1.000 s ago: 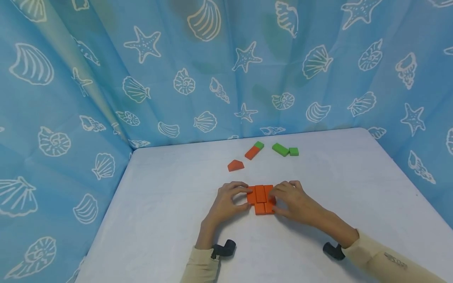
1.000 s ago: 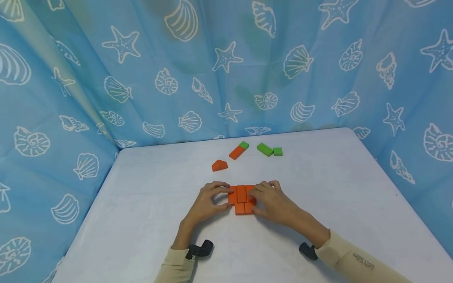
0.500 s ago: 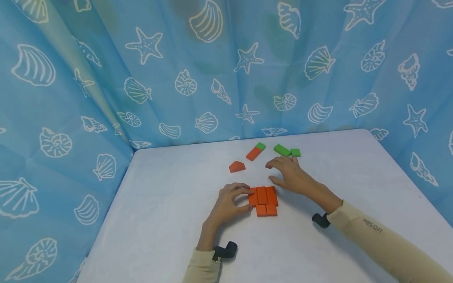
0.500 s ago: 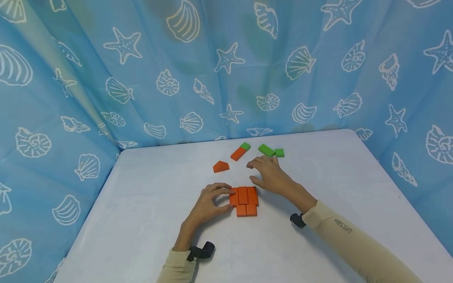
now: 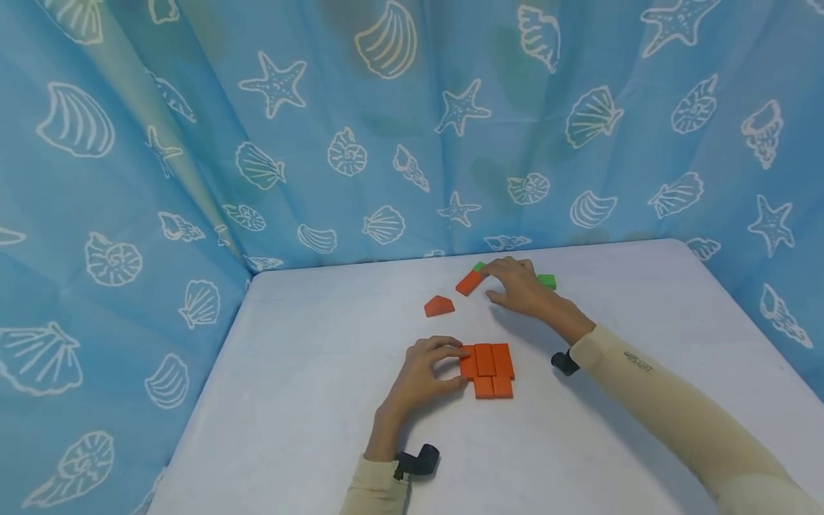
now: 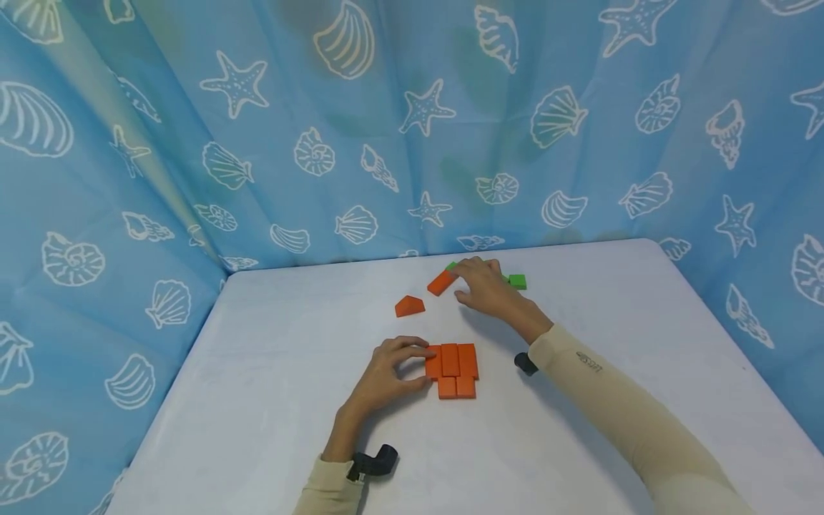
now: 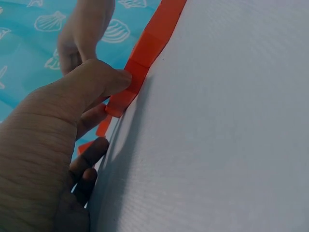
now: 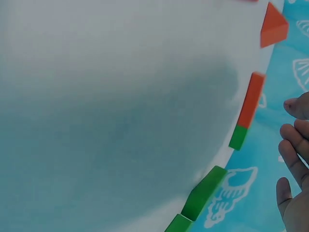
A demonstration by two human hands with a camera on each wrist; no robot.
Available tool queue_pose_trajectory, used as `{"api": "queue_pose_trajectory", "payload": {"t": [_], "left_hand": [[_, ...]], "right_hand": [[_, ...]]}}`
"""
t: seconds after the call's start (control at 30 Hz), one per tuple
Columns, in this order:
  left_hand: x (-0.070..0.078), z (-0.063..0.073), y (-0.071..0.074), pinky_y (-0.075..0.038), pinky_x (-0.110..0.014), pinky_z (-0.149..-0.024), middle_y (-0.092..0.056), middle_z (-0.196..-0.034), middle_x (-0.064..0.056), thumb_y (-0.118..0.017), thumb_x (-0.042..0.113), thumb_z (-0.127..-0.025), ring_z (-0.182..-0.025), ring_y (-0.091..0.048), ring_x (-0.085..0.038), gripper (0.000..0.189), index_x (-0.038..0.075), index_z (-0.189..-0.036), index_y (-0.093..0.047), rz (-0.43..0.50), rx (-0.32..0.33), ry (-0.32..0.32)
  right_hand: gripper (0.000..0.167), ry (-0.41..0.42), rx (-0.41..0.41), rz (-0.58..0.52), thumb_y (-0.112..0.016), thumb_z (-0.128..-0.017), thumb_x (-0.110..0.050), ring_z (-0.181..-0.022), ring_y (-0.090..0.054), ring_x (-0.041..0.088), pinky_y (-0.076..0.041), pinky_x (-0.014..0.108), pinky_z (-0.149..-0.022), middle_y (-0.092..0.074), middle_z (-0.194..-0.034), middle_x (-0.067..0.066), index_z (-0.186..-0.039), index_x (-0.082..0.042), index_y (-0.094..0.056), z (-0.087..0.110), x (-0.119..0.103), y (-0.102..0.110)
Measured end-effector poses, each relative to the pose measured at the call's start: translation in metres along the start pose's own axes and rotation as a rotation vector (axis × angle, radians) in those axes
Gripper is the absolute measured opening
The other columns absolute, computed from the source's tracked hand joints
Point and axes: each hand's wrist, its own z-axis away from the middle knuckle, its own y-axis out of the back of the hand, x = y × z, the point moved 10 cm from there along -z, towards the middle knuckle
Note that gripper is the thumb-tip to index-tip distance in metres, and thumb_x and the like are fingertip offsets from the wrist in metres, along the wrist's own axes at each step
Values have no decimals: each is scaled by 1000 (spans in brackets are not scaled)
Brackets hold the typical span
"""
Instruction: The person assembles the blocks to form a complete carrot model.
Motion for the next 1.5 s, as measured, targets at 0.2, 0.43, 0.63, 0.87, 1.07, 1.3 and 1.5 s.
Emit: {"api": "queue_pose_trajectory", "payload": {"t": [0.2,0.43,0.63,0.87,1.07,1.3,1.5], "left_hand": [[-2,3,-1,-37,-46,-103,-58,-132,11,-75,35,-87,-122,-47,-13,37,28,-124,-71,8,2,24],[0,1,1,-36,-46,-106,-58,-132,12,-76,35,-87,-123,-47,-12,37,28,-122,-71,3,8,17],[2,1,3,-37,-44,-105,-59,-131,10,-76,33,-87,-121,-48,-13,36,26,-122,-72,-8,18,-5],[2,1,3,-36,-44,-105,-58,-132,10,-76,31,-87,-122,-47,-12,37,27,-123,-71,-7,15,-3],[4,0,4,-36,-45,-105,-58,-132,9,-76,31,-87,-122,-47,-13,37,26,-124,-71,-6,6,6],[5,-1,3,-34,-48,-106,-58,-132,8,-75,31,-87,-122,-47,-15,36,24,-122,-72,10,-7,13],[2,-1,2,-36,-46,-104,-58,-132,8,-75,31,-88,-122,-47,-16,37,25,-124,-71,-8,-11,27]], "right_hand": [[46,-9,-36,-23,-71,-92,-15,-133,-43,35,-29,57,-101,-57,-138,15,-135,-6,-59,-18,10,-13],[43,8,-42,-31,-70,-91,-11,-134,-43,35,-28,57,-102,-57,-139,13,-134,-7,-62,-34,19,-22],[43,42,-59,-22,-70,-90,-7,-134,-44,35,-25,63,-103,-58,-138,14,-133,-7,-63,-43,15,-27],[41,44,-83,43,-71,-91,-5,-130,-46,33,-26,60,-104,-63,-131,12,-131,-8,-65,-49,16,-34],[36,62,-72,61,-74,-88,-12,-125,-47,33,-25,60,-101,-66,-123,10,-123,-8,-68,-48,16,-32],[37,51,-37,29,-80,-84,-19,-118,-48,31,-23,62,-100,-69,-110,6,-118,-8,-70,-34,15,-18],[35,34,-5,21,-79,-84,-21,-117,-48,31,-23,62,-100,-69,-103,3,-116,-9,-71,-13,7,-1]]}}
